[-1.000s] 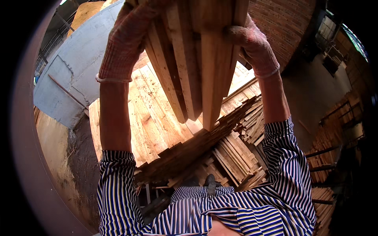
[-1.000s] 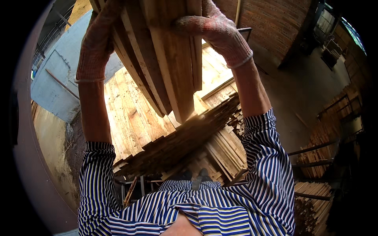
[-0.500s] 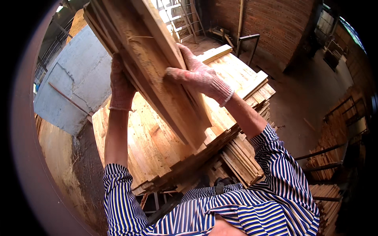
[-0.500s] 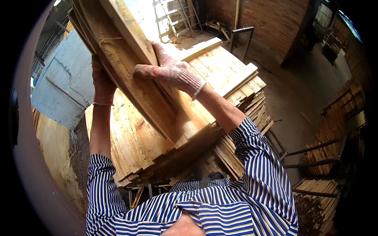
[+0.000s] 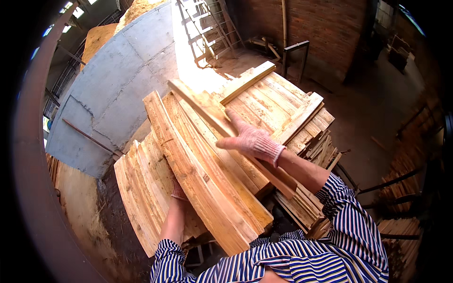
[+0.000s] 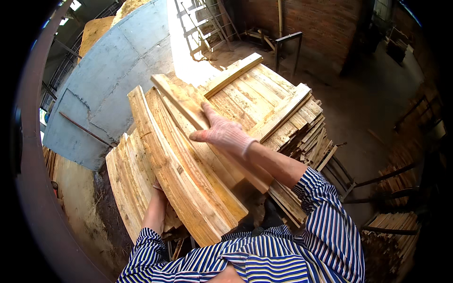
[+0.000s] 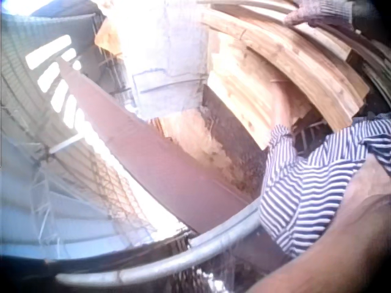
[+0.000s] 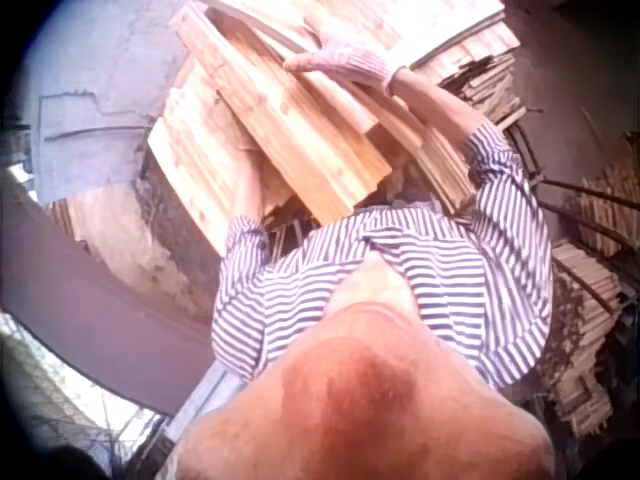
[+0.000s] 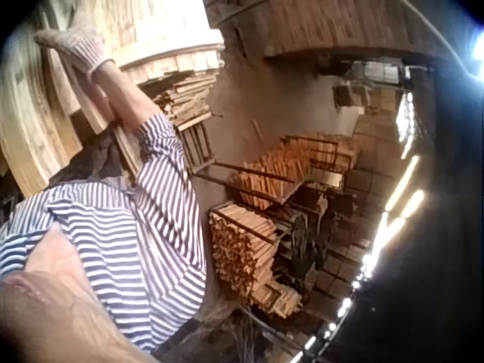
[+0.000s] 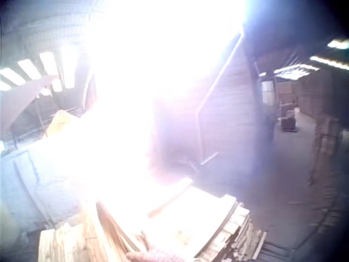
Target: The person repeatedly picks up small wooden planks from a pile and stacks them vertically on a metal rack. The person wears gloves and handles the planks one by one or in small groups, moving them from a horizontal pile to a vertical storage rack.
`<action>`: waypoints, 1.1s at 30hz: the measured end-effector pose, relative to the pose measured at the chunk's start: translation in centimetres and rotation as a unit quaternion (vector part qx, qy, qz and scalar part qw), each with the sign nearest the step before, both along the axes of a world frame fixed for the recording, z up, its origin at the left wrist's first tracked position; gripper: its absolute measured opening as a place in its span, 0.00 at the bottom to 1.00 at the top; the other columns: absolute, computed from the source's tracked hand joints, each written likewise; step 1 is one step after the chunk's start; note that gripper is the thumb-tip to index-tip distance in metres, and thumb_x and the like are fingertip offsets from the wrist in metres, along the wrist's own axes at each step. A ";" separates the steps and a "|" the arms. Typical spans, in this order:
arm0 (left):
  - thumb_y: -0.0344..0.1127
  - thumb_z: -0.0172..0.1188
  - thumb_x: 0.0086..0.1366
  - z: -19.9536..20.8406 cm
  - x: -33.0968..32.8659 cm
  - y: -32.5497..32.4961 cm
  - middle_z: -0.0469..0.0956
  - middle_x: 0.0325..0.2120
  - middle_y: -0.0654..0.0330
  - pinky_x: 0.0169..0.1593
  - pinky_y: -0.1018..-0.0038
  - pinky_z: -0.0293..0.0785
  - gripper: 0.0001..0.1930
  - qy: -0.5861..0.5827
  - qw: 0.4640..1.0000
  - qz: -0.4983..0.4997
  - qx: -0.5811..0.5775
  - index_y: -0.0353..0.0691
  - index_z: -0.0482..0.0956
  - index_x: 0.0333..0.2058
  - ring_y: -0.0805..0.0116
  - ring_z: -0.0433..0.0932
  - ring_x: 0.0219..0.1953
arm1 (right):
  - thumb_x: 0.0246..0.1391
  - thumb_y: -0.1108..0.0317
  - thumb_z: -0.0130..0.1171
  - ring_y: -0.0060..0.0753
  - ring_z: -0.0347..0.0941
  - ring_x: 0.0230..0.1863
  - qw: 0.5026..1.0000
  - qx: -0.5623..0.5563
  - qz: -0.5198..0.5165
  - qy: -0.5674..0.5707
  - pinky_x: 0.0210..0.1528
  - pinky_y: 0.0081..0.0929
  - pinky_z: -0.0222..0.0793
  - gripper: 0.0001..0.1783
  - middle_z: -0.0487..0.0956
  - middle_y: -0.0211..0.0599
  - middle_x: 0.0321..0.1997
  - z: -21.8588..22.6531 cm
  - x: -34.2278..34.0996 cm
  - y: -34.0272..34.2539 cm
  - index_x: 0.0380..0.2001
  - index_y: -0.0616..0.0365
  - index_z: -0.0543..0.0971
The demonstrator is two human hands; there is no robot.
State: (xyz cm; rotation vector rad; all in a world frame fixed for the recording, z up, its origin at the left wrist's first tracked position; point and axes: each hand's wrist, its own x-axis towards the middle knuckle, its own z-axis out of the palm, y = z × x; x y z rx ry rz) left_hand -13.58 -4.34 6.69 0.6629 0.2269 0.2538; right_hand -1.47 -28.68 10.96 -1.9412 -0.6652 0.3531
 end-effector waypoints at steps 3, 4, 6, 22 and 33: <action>0.67 0.42 0.73 -0.3 1.0 -1.2 0.54 0.72 0.50 0.77 0.56 0.55 0.43 -0.008 0.999 -0.019 -0.028 0.46 0.47 0.75 0.50 0.58 0.72 | 0.53 0.34 0.66 0.49 0.55 0.78 0.991 -0.129 -0.040 -0.022 0.77 0.40 0.55 0.59 0.59 0.49 0.78 -1.4 6.9 -3.9 0.76 0.57 0.53; 0.67 0.42 0.73 -0.3 1.2 -1.3 0.55 0.72 0.50 0.77 0.56 0.55 0.43 -0.009 0.999 -0.024 -0.034 0.46 0.47 0.75 0.50 0.58 0.72 | 0.56 0.35 0.63 0.50 0.77 0.58 0.980 -0.172 -0.050 -0.082 0.64 0.47 0.70 0.55 0.77 0.54 0.63 -3.6 8.4 -3.5 0.78 0.45 0.53; 0.66 0.43 0.73 -0.7 0.9 -0.9 0.55 0.72 0.50 0.77 0.55 0.56 0.43 -0.009 0.999 -0.021 -0.040 0.45 0.47 0.75 0.50 0.59 0.72 | 0.65 0.38 0.53 0.49 0.75 0.63 0.971 -0.225 -0.009 -0.085 0.66 0.46 0.70 0.45 0.71 0.54 0.69 -6.6 7.5 -1.0 0.78 0.41 0.54; 0.61 0.46 0.73 -4.1 3.4 -3.8 0.59 0.69 0.47 0.76 0.54 0.58 0.42 -0.037 0.990 -0.067 -0.117 0.42 0.47 0.75 0.47 0.62 0.69 | 0.72 0.47 0.49 0.36 0.75 0.47 0.950 -0.299 -0.059 -0.072 0.47 0.34 0.78 0.34 0.71 0.42 0.63 -6.4 5.1 0.5 0.76 0.29 0.56; 0.57 0.48 0.73 -3.7 4.2 -3.9 0.61 0.67 0.45 0.75 0.52 0.59 0.41 -0.066 0.983 -0.089 -0.144 0.40 0.47 0.75 0.46 0.64 0.68 | 0.74 0.54 0.44 0.51 0.73 0.63 0.977 -0.135 -0.017 -0.166 0.62 0.43 0.71 0.24 0.76 0.49 0.62 -4.7 7.0 -0.1 0.68 0.47 0.70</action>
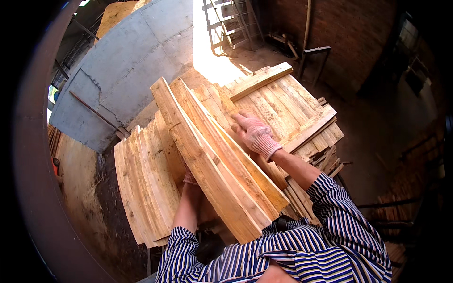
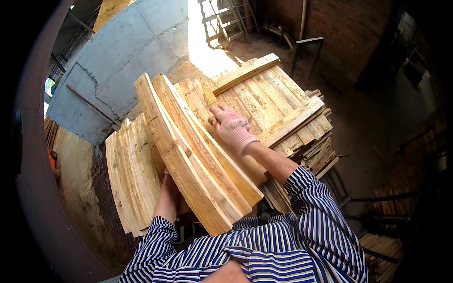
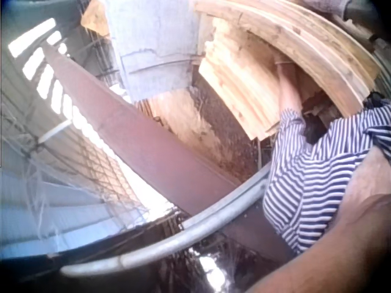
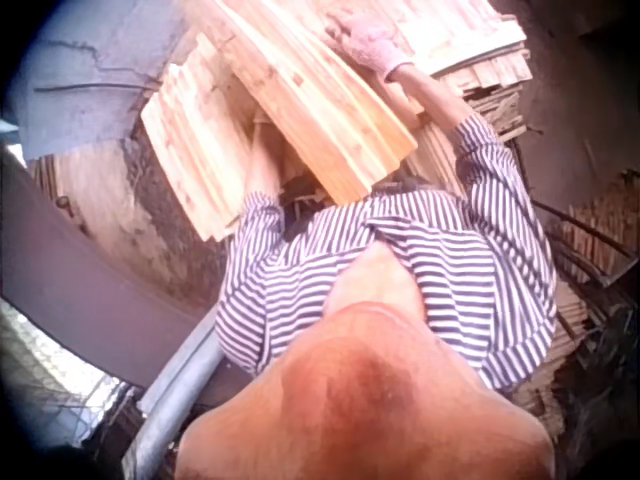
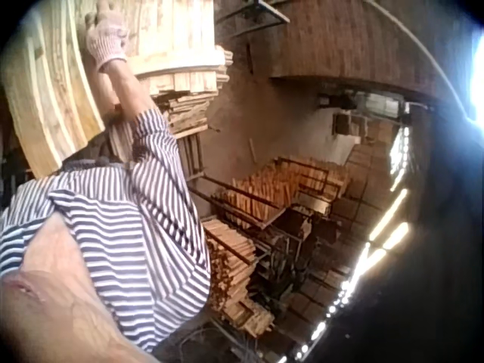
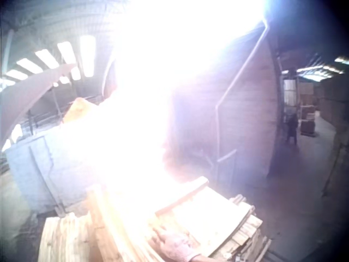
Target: The person repeatedly picks up small wooden planks from a pile and stacks them vertically on a metal rack. The person wears gloves and handles the planks one by one or in small groups, moving them from a horizontal pile to a vertical storage rack.
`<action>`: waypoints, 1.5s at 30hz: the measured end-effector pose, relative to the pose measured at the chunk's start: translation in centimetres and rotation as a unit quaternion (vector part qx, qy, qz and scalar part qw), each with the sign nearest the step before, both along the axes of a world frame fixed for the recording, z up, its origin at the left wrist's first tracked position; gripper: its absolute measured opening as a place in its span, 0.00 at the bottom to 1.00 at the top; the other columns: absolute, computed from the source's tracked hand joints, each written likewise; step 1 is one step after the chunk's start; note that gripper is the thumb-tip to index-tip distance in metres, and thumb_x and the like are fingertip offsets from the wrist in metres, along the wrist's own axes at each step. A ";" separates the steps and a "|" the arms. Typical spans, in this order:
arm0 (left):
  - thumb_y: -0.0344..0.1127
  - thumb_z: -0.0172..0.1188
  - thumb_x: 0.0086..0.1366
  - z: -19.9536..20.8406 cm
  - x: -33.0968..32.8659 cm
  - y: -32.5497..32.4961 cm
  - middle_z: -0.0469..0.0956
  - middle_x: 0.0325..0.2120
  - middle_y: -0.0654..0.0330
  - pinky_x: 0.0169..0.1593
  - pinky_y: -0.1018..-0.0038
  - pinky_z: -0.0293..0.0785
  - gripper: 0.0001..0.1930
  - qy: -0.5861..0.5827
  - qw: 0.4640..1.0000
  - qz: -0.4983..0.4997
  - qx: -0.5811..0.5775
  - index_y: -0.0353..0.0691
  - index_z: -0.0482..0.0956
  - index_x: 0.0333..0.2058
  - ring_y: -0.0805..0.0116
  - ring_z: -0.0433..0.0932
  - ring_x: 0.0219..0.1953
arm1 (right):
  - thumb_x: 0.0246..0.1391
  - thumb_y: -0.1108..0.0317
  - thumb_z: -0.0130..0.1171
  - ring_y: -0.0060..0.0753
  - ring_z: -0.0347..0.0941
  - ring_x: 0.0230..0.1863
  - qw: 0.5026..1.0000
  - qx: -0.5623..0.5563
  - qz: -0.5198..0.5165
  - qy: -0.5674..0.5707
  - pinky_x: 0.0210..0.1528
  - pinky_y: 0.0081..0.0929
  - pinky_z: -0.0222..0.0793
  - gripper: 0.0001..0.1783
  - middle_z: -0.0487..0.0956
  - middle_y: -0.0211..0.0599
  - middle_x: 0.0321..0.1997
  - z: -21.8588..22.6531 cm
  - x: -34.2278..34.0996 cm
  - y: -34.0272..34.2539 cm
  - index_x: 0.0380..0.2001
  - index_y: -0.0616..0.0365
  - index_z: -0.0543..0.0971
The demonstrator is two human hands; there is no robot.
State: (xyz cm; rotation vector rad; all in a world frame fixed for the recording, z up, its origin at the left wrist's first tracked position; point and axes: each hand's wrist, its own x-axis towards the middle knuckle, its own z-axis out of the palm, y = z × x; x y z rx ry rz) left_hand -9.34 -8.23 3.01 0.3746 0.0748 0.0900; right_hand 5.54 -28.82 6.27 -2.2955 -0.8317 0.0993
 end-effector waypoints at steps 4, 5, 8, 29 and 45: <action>0.56 0.49 0.73 1.0 -0.4 0.2 0.62 0.67 0.44 0.75 0.52 0.60 0.41 -0.017 1.000 0.001 -0.006 0.39 0.47 0.74 0.45 0.65 0.67 | 0.62 0.39 0.58 0.49 0.67 0.70 0.950 0.100 0.079 0.284 0.70 0.39 0.63 0.46 0.71 0.56 0.69 5.8 -5.2 -0.7 0.74 0.54 0.59; 0.56 0.50 0.73 1.0 -0.1 0.0 0.62 0.66 0.44 0.75 0.52 0.60 0.41 -0.020 1.000 -0.005 -0.013 0.39 0.47 0.74 0.45 0.65 0.67 | 0.56 0.35 0.63 0.54 0.64 0.72 0.973 0.000 0.038 0.230 0.73 0.39 0.60 0.53 0.67 0.61 0.71 8.6 -6.6 -0.7 0.75 0.53 0.58; 0.55 0.50 0.73 1.3 0.3 -0.5 0.63 0.66 0.44 0.75 0.51 0.60 0.41 -0.032 0.999 -0.015 -0.028 0.39 0.47 0.74 0.44 0.66 0.66 | 0.56 0.36 0.62 0.54 0.62 0.74 0.955 0.061 0.051 0.285 0.75 0.40 0.57 0.52 0.65 0.60 0.73 8.3 -7.2 -1.3 0.75 0.53 0.58; 0.48 0.55 0.73 4.7 1.6 -2.1 0.67 0.62 0.40 0.74 0.49 0.63 0.40 -0.119 0.988 -0.048 -0.084 0.35 0.47 0.74 0.41 0.70 0.63 | 0.62 0.45 0.61 0.45 0.76 0.61 0.992 -0.078 -0.067 0.077 0.62 0.37 0.72 0.41 0.78 0.61 0.59 1.3 11.4 -11.7 0.70 0.57 0.66; 0.53 0.42 0.79 4.1 2.3 -2.9 0.77 0.48 0.41 0.62 0.56 0.81 0.32 -0.072 0.996 -0.038 -0.038 0.30 0.59 0.68 0.46 0.84 0.44 | 0.50 0.59 0.65 0.52 0.77 0.59 0.959 -0.184 -0.151 0.155 0.54 0.51 0.76 0.44 0.79 0.52 0.56 5.3 2.2 -3.3 0.72 0.36 0.63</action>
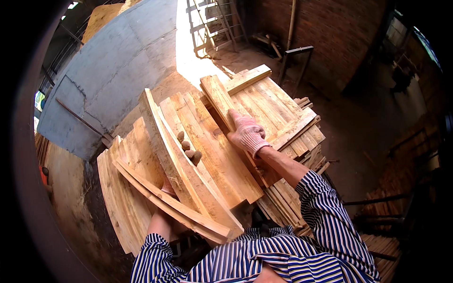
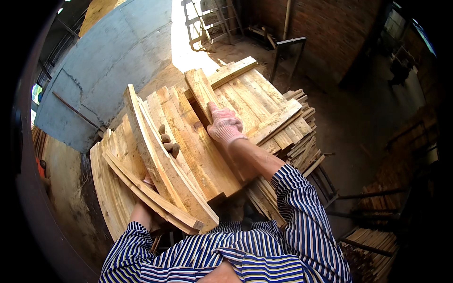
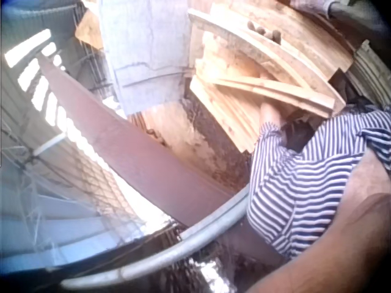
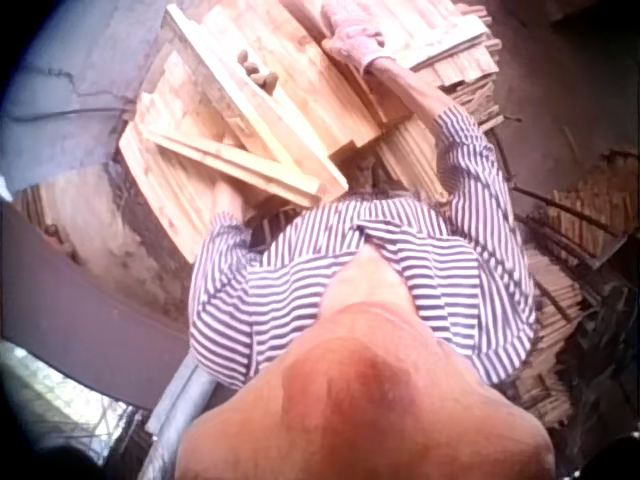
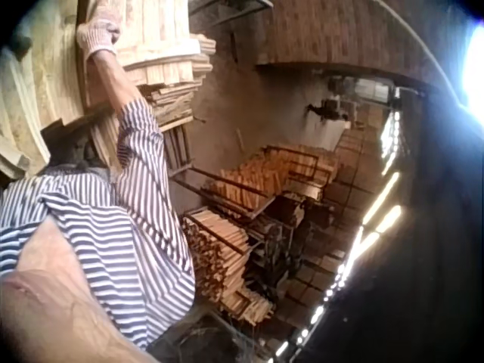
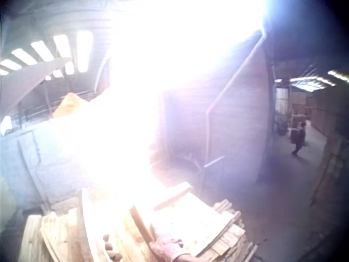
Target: The person repeatedly picks up small wooden planks from a pile and stacks them vertically on a metal rack. The person wears gloves and handles the planks one by one or in small groups, moving them from a horizontal pile to a vertical storage rack.
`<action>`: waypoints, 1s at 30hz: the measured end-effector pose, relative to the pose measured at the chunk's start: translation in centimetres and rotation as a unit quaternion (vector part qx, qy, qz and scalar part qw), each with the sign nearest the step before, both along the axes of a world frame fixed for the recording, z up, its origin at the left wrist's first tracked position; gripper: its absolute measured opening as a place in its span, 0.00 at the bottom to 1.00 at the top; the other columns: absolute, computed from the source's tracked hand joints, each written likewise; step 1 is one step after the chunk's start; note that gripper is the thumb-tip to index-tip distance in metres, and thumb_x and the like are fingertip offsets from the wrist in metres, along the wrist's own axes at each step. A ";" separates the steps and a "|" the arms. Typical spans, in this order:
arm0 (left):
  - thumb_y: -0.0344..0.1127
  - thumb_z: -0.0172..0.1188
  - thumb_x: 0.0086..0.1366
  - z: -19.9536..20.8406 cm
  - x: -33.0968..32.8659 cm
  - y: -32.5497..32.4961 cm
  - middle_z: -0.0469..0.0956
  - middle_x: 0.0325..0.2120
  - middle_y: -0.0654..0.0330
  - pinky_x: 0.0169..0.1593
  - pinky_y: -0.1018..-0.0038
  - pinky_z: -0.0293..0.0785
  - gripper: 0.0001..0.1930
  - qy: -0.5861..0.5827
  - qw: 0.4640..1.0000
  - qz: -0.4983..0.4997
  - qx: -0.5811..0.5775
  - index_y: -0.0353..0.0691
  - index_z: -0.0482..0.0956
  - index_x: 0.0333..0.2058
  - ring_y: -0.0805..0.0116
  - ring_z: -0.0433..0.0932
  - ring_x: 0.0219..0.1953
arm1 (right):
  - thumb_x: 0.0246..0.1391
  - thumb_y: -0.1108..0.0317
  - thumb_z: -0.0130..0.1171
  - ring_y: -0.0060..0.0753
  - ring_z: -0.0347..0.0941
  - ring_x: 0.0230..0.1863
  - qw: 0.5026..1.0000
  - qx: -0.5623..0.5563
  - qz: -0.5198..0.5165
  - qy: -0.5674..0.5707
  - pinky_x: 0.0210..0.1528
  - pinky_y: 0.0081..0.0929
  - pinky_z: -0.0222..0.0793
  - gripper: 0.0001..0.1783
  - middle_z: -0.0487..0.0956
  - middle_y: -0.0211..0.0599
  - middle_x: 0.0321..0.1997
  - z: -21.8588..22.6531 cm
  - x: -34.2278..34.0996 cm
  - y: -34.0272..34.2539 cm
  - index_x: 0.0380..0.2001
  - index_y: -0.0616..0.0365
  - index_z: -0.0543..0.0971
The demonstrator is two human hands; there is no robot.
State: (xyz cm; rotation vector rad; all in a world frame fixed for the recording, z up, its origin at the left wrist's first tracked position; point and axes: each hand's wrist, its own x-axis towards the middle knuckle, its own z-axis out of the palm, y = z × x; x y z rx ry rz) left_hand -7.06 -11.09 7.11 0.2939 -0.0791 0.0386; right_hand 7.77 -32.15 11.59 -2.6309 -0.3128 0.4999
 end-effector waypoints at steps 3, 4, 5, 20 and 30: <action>0.52 0.42 0.80 -0.1 0.1 -0.3 0.77 0.45 0.45 0.58 0.58 0.82 0.31 0.032 0.999 0.015 -0.010 0.31 0.59 0.68 0.50 0.83 0.44 | 0.45 0.62 0.65 0.51 0.76 0.60 0.990 0.132 0.039 0.037 0.61 0.41 0.73 0.46 0.78 0.51 0.62 -1.3 1.1 -0.2 0.71 0.40 0.66; 0.49 0.43 0.80 0.2 0.0 -0.7 0.77 0.44 0.47 0.56 0.57 0.81 0.30 0.048 0.998 0.026 -0.008 0.32 0.59 0.68 0.53 0.82 0.44 | 0.45 0.62 0.65 0.50 0.76 0.61 0.989 0.137 0.035 0.040 0.62 0.40 0.73 0.46 0.77 0.50 0.63 -1.5 1.2 -0.4 0.72 0.41 0.66; 0.47 0.45 0.80 0.5 -0.1 -0.9 0.77 0.43 0.50 0.54 0.57 0.81 0.29 0.065 0.997 0.036 -0.004 0.33 0.58 0.68 0.56 0.81 0.44 | 0.45 0.62 0.66 0.49 0.76 0.61 0.989 0.142 0.030 0.042 0.63 0.39 0.72 0.47 0.76 0.50 0.65 -1.8 1.4 -0.7 0.72 0.42 0.65; 0.53 0.46 0.78 -0.3 1.4 3.0 0.77 0.48 0.50 0.57 0.58 0.80 0.31 0.082 0.987 0.076 0.115 0.36 0.61 0.68 0.57 0.80 0.49 | 0.69 0.40 0.45 0.50 0.76 0.55 0.942 0.138 0.226 -0.208 0.54 0.52 0.75 0.32 0.78 0.50 0.50 5.2 -3.6 -0.4 0.62 0.54 0.69; 0.56 0.46 0.78 -5.1 1.5 3.6 0.77 0.52 0.51 0.58 0.60 0.79 0.32 0.182 0.959 0.093 0.196 0.38 0.62 0.68 0.58 0.80 0.52 | 0.45 0.61 0.66 0.60 0.71 0.62 0.873 -0.121 0.313 -0.355 0.52 0.61 0.68 0.45 0.72 0.62 0.57 -0.7 -15.2 13.9 0.69 0.52 0.67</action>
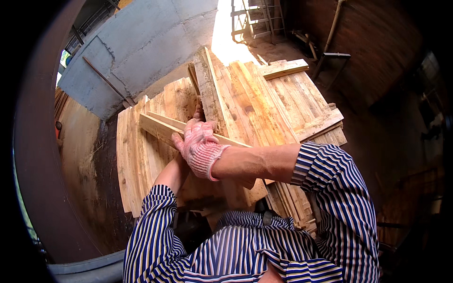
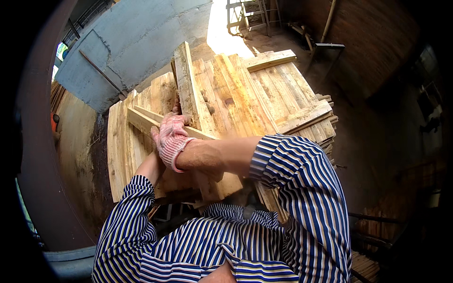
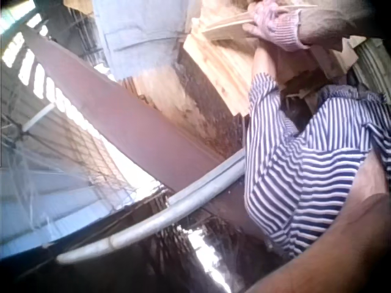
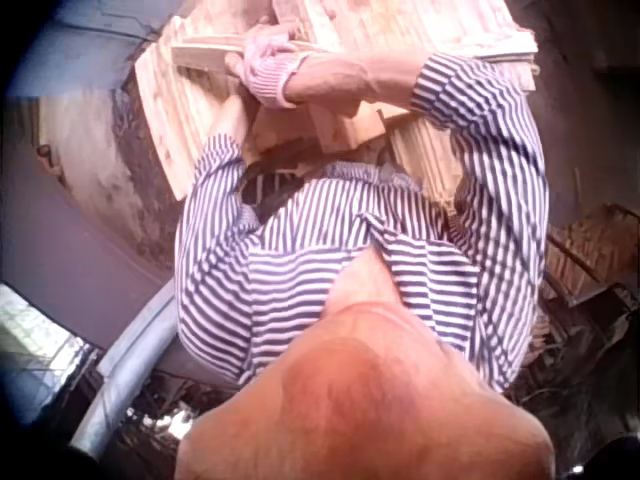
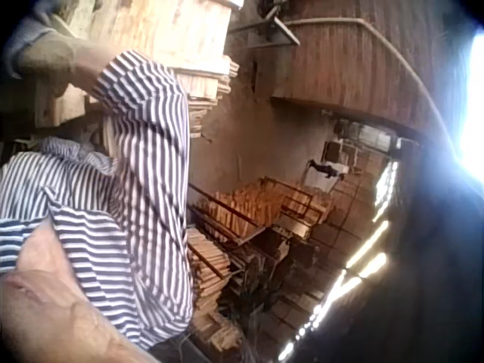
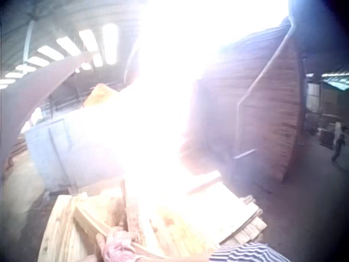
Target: The person repeatedly picks up small wooden planks from a pile and stacks them vertically on a metal rack. The person wears gloves and handles the planks one by one or in small groups, moving them from a horizontal pile to a vertical storage rack.
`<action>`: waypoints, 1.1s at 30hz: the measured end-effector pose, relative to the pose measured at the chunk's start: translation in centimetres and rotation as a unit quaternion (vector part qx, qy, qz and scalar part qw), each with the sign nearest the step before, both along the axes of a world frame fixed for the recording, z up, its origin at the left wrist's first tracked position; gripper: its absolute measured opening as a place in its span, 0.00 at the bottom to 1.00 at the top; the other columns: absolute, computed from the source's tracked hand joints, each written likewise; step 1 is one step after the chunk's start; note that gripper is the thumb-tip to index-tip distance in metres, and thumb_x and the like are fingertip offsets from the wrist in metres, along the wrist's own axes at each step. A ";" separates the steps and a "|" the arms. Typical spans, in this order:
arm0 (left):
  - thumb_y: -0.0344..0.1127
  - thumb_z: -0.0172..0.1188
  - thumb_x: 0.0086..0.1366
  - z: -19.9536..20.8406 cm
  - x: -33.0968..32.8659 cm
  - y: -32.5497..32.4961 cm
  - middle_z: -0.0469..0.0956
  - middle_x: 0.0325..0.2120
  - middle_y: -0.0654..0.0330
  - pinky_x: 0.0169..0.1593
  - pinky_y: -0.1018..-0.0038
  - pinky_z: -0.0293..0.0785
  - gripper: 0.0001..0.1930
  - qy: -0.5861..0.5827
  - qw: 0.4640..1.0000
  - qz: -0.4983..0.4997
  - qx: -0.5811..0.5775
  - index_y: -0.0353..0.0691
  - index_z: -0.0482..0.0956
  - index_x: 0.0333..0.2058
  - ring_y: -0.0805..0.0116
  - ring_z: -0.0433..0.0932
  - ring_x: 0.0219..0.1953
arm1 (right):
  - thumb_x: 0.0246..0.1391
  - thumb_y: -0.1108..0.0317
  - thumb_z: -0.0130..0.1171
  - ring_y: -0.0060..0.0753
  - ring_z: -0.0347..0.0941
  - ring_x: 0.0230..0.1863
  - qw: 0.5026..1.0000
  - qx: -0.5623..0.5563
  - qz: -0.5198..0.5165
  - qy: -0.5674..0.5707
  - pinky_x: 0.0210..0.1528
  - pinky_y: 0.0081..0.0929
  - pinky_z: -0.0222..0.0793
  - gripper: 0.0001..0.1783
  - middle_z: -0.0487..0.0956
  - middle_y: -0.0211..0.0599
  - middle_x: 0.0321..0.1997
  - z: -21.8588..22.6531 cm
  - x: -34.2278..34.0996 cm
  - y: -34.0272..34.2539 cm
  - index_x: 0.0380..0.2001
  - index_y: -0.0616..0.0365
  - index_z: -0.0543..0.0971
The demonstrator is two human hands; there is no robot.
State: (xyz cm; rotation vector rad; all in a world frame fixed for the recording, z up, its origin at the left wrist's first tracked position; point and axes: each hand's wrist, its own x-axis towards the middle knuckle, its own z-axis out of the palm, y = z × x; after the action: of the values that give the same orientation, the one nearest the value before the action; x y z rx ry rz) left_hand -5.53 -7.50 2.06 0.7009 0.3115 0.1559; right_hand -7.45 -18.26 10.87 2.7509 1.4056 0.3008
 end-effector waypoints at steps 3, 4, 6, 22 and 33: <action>0.57 0.46 0.77 -1.9 -1.8 0.9 0.77 0.53 0.51 0.58 0.60 0.79 0.33 0.032 0.999 0.033 0.014 0.38 0.62 0.68 0.58 0.80 0.53 | 0.44 0.64 0.67 0.62 0.77 0.55 0.975 0.017 0.156 0.158 0.43 0.53 0.75 0.42 0.76 0.58 0.46 5.9 0.2 -3.5 0.66 0.48 0.70; 0.58 0.46 0.77 -2.1 -0.9 0.6 0.77 0.53 0.51 0.59 0.60 0.79 0.33 0.036 0.999 0.032 0.023 0.39 0.62 0.68 0.58 0.80 0.53 | 0.45 0.62 0.68 0.61 0.78 0.53 0.965 0.010 0.146 0.218 0.42 0.51 0.76 0.41 0.77 0.57 0.46 7.9 1.3 -4.7 0.66 0.47 0.70; 0.58 0.47 0.77 -2.1 -0.1 0.4 0.77 0.54 0.51 0.59 0.60 0.79 0.33 0.040 0.997 0.043 0.044 0.39 0.63 0.68 0.58 0.80 0.53 | 0.46 0.60 0.69 0.58 0.79 0.52 0.941 0.047 0.111 0.316 0.44 0.50 0.77 0.41 0.78 0.54 0.47 11.7 2.0 -7.3 0.66 0.44 0.70; 0.60 0.71 0.60 4.4 1.4 -3.5 0.76 0.46 0.52 0.54 0.65 0.79 0.43 -0.135 0.964 -0.098 -0.207 0.30 0.68 0.60 0.61 0.76 0.43 | 0.44 0.57 0.71 0.55 0.71 0.62 0.888 0.189 -0.163 0.387 0.64 0.44 0.70 0.49 0.74 0.53 0.60 -2.1 16.1 -22.6 0.72 0.38 0.66; 0.63 0.69 0.62 3.5 2.6 -2.8 0.78 0.45 0.50 0.57 0.61 0.78 0.48 -0.132 0.981 -0.079 -0.118 0.27 0.64 0.64 0.59 0.78 0.43 | 0.65 0.45 0.51 0.46 0.73 0.63 0.911 0.205 -0.092 0.345 0.68 0.39 0.66 0.32 0.75 0.46 0.66 -6.6 21.5 -26.8 0.69 0.41 0.72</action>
State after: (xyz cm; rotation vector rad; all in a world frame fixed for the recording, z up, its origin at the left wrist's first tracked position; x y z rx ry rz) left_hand -2.89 -10.33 5.53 0.4602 0.0184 0.0574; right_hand 14.02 -45.07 4.24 3.5230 1.2608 -0.5018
